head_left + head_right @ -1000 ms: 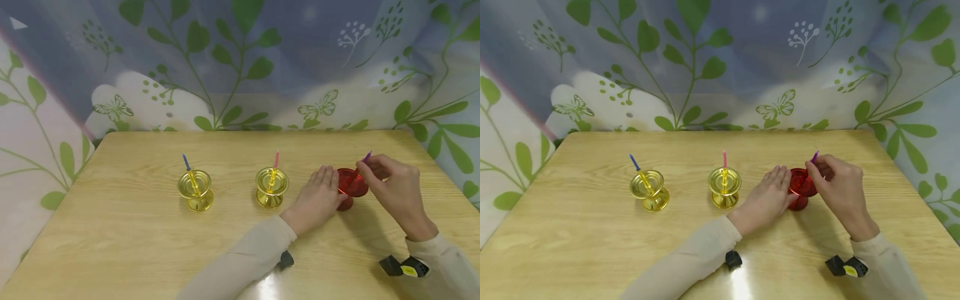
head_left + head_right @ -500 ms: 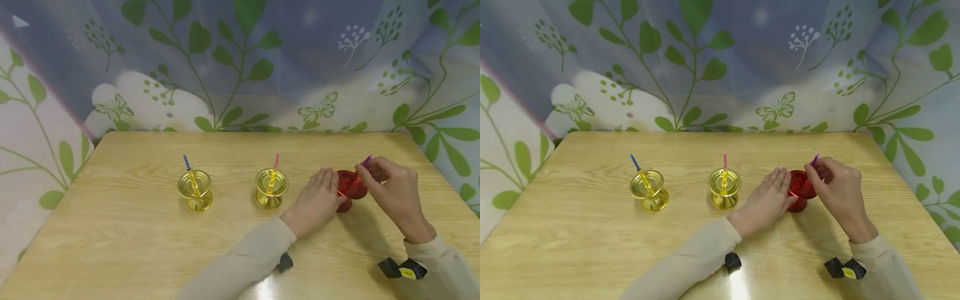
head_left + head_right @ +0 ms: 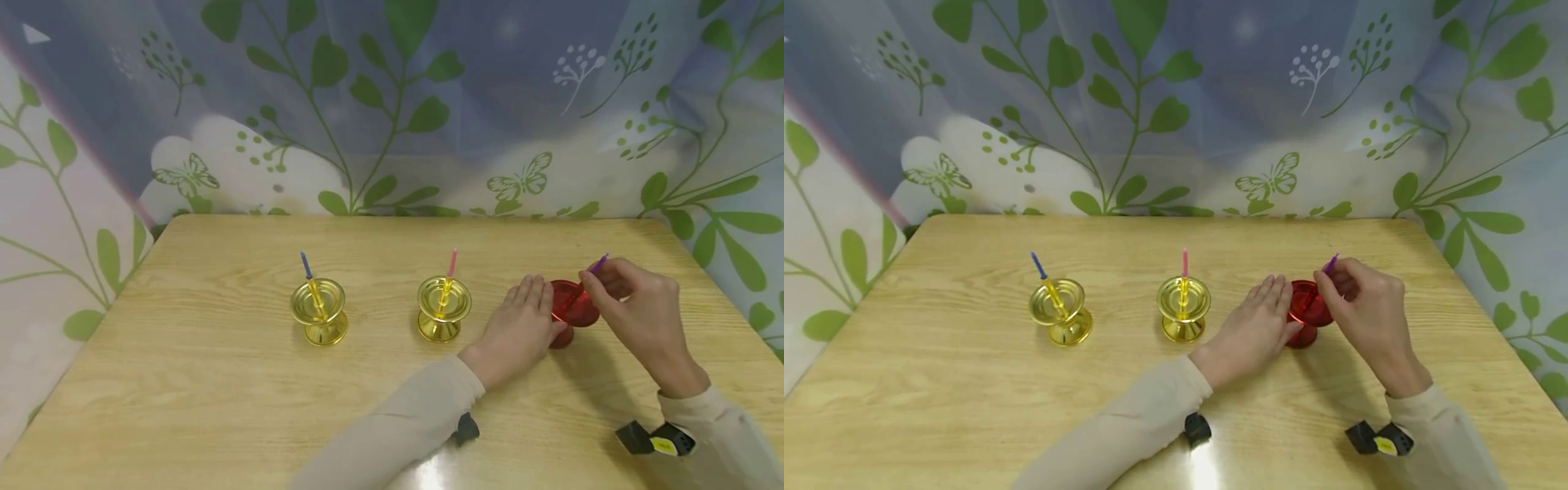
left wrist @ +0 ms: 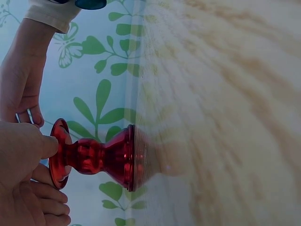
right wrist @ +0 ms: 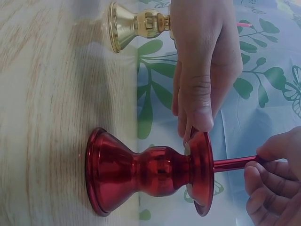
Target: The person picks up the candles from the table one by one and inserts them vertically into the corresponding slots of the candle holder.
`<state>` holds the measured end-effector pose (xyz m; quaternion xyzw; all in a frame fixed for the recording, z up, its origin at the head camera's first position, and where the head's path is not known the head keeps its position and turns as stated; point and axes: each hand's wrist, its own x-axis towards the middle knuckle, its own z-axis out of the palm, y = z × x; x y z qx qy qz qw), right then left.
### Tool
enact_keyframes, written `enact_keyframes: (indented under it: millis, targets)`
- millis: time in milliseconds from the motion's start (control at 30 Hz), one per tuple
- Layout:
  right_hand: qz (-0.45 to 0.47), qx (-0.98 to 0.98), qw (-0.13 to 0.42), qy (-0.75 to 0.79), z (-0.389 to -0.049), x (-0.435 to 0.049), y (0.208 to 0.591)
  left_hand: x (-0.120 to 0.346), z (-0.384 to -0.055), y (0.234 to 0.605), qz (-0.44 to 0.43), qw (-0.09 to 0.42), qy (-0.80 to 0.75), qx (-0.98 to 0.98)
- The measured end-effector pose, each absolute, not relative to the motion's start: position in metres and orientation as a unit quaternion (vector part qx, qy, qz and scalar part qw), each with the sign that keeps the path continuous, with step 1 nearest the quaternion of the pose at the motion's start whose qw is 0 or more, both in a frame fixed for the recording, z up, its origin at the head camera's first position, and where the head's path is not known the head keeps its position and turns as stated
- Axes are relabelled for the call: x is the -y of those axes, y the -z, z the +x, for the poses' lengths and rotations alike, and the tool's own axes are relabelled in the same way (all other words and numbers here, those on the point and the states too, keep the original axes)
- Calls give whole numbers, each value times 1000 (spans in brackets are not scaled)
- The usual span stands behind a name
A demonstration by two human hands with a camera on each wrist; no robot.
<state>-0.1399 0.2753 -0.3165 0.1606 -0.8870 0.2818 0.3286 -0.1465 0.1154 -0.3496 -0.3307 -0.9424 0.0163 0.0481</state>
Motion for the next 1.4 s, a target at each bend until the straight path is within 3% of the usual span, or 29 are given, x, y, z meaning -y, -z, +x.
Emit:
enact_keyframes:
  millis: [1400]
  targets:
    - [170,885,327,-286,-140,-277,321,-112,-147,351,-343,67,-23,936]
